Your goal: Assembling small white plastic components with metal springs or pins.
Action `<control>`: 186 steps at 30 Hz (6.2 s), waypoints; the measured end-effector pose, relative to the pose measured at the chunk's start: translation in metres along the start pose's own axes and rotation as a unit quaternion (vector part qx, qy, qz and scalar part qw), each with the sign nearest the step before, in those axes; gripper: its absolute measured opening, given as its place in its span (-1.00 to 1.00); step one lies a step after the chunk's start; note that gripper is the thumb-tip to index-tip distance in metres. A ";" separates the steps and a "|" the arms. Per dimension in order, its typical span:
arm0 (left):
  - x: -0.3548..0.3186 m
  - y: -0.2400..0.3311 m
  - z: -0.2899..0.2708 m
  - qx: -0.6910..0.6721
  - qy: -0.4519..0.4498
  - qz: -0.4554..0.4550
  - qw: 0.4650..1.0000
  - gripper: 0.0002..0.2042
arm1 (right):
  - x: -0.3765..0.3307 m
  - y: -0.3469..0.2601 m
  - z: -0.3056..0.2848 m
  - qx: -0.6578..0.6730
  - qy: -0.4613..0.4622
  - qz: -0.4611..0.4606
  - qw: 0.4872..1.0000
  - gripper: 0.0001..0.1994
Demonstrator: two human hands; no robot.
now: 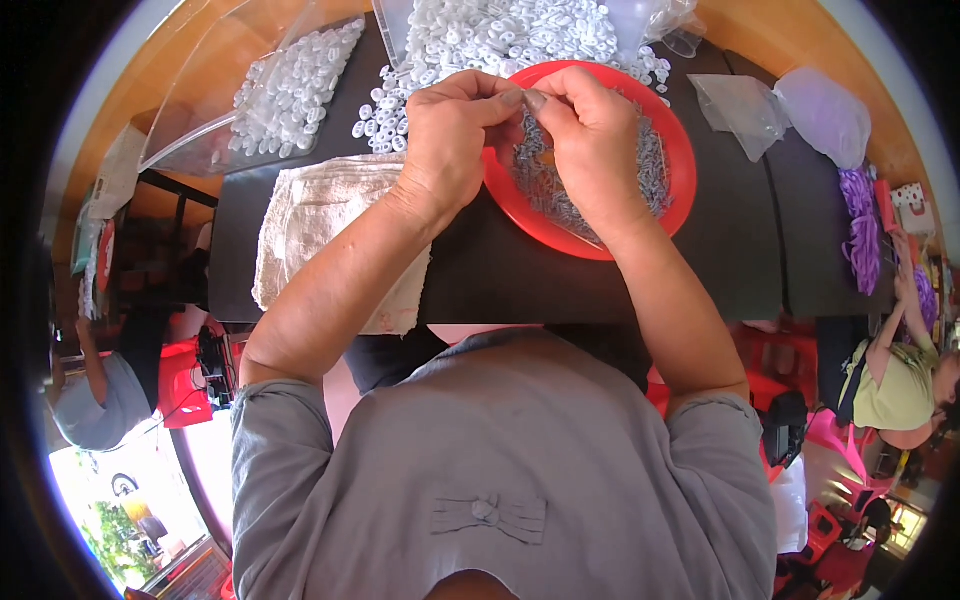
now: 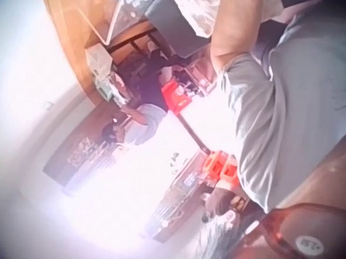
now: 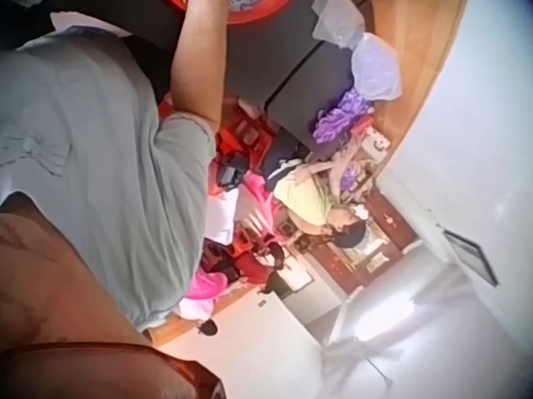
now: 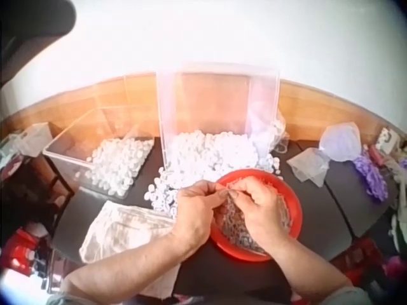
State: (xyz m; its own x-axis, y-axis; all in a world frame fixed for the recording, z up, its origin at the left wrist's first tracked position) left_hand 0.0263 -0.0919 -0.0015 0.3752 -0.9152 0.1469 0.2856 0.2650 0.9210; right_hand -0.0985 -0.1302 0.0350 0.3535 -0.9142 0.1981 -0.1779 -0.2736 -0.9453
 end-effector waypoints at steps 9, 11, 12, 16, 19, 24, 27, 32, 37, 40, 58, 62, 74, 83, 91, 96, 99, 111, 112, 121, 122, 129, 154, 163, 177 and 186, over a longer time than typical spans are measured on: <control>0.005 0.002 0.006 0.056 -0.054 -0.006 0.997 -0.89 | 0.007 0.003 -0.017 0.029 -0.001 0.025 0.999 -0.92; 0.007 0.003 0.006 0.074 -0.062 0.005 0.995 -0.89 | 0.006 0.001 -0.016 0.016 -0.006 0.007 1.000 -0.92; 0.008 0.005 0.007 0.092 -0.070 0.015 0.993 -0.88 | 0.006 -0.001 -0.015 0.011 -0.007 -0.002 1.000 -0.92; 0.010 0.001 0.008 0.116 -0.087 0.018 0.989 -0.87 | 0.006 -0.002 -0.012 0.017 -0.025 -0.008 1.000 -0.91; 0.010 -0.003 0.005 0.120 -0.079 0.009 0.990 -0.87 | 0.008 0.005 -0.013 0.000 -0.024 0.027 0.999 -0.90; 0.009 -0.007 0.005 0.114 -0.076 0.011 0.991 -0.91 | 0.010 0.007 -0.008 -0.011 -0.053 0.016 0.998 -0.91; 0.007 -0.008 0.007 0.113 -0.071 0.020 0.991 -0.92 | 0.008 0.009 -0.003 -0.016 -0.065 0.016 0.998 -0.92; 0.002 -0.008 0.005 0.099 -0.033 0.029 0.994 -0.91 | 0.004 0.013 0.002 -0.009 -0.059 0.027 0.998 -0.92; 0.012 -0.009 -0.004 0.148 -0.044 0.075 0.985 -0.88 | 0.007 0.014 0.006 -0.005 -0.052 0.058 0.997 -0.91; 0.010 -0.011 0.006 0.265 -0.105 0.102 0.953 -0.86 | 0.015 0.001 -0.011 -0.046 0.005 0.073 0.996 -0.90; 0.002 -0.009 0.027 0.437 -0.182 0.152 0.868 -0.85 | 0.099 -0.001 0.135 -0.448 -0.266 -0.183 0.834 -0.79; 0.002 -0.009 0.030 0.430 -0.183 0.173 0.867 -0.83 | 0.103 0.009 0.137 -0.446 -0.253 -0.207 0.833 -0.80; 0.001 -0.006 0.029 0.427 -0.178 0.187 0.867 -0.87 | 0.126 0.012 0.086 -0.332 -0.184 -0.178 0.908 -0.84; 0.000 -0.010 0.029 0.419 -0.187 0.182 0.870 -0.89 | 0.099 0.004 0.132 -0.442 -0.264 -0.231 0.825 -0.85; 0.000 -0.008 0.030 0.427 -0.182 0.194 0.864 -0.89 | 0.118 0.015 0.116 -0.375 -0.224 -0.173 0.883 -0.86; 0.001 -0.007 0.027 0.389 -0.183 0.155 0.890 -0.88 | 0.118 0.014 0.076 -0.120 -0.251 0.008 0.961 -0.90; 0.012 -0.017 0.015 0.249 -0.139 0.140 0.948 -0.86 | 0.105 0.006 0.049 -0.045 -0.218 0.066 0.973 -0.89; 0.009 0.000 -0.019 -0.039 0.050 0.013 0.998 -0.90 | 0.010 -0.005 0.033 0.075 -0.137 0.122 0.980 -0.87; 0.008 0.000 -0.018 -0.037 0.049 0.010 0.998 -0.90 | 0.003 -0.006 0.036 0.063 -0.120 0.135 0.982 -0.88; 0.000 0.002 -0.026 -0.101 0.131 0.019 0.986 -0.90 | -0.009 0.005 0.050 0.153 -0.080 0.121 0.977 -0.86; -0.003 0.001 -0.022 -0.107 0.127 0.009 0.986 -0.90 | -0.009 0.006 0.049 0.168 -0.075 0.117 0.976 -0.85; 0.001 -0.001 -0.021 -0.086 0.110 0.027 0.990 -0.90 | -0.001 0.010 0.032 0.183 -0.057 0.149 0.970 -0.86; 0.003 0.018 0.000 0.057 -0.019 0.097 0.993 -0.85 | 0.019 0.004 -0.005 0.156 -0.077 0.088 0.981 -0.87; 0.002 0.019 -0.002 0.066 -0.008 0.091 0.994 -0.85 | 0.018 0.002 -0.003 0.147 -0.075 0.076 0.983 -0.87; -0.002 0.011 0.000 0.063 -0.009 0.063 0.996 -0.86 | 0.015 0.004 0.005 0.151 -0.066 0.076 0.983 -0.88; 0.001 0.008 -0.005 0.044 0.008 0.042 0.998 -0.86 | 0.017 0.011 0.005 0.184 -0.092 0.124 0.971 -0.83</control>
State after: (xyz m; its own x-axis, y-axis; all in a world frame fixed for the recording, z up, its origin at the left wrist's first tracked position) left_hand 0.0329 -0.0892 0.0044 0.4095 -0.8854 0.2199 0.1745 0.3126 0.9337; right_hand -0.0897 -0.1473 0.0263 0.5064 -0.8599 -0.0648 0.0491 0.1038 -0.9934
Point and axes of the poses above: each hand's wrist, its own x-axis towards the middle knuckle, its own z-axis out of the palm, y = z × x, the point moved 10 cm from there along x, towards the middle knuckle, and after that the axes turned 9 degrees about z, right-handed, at the moved point
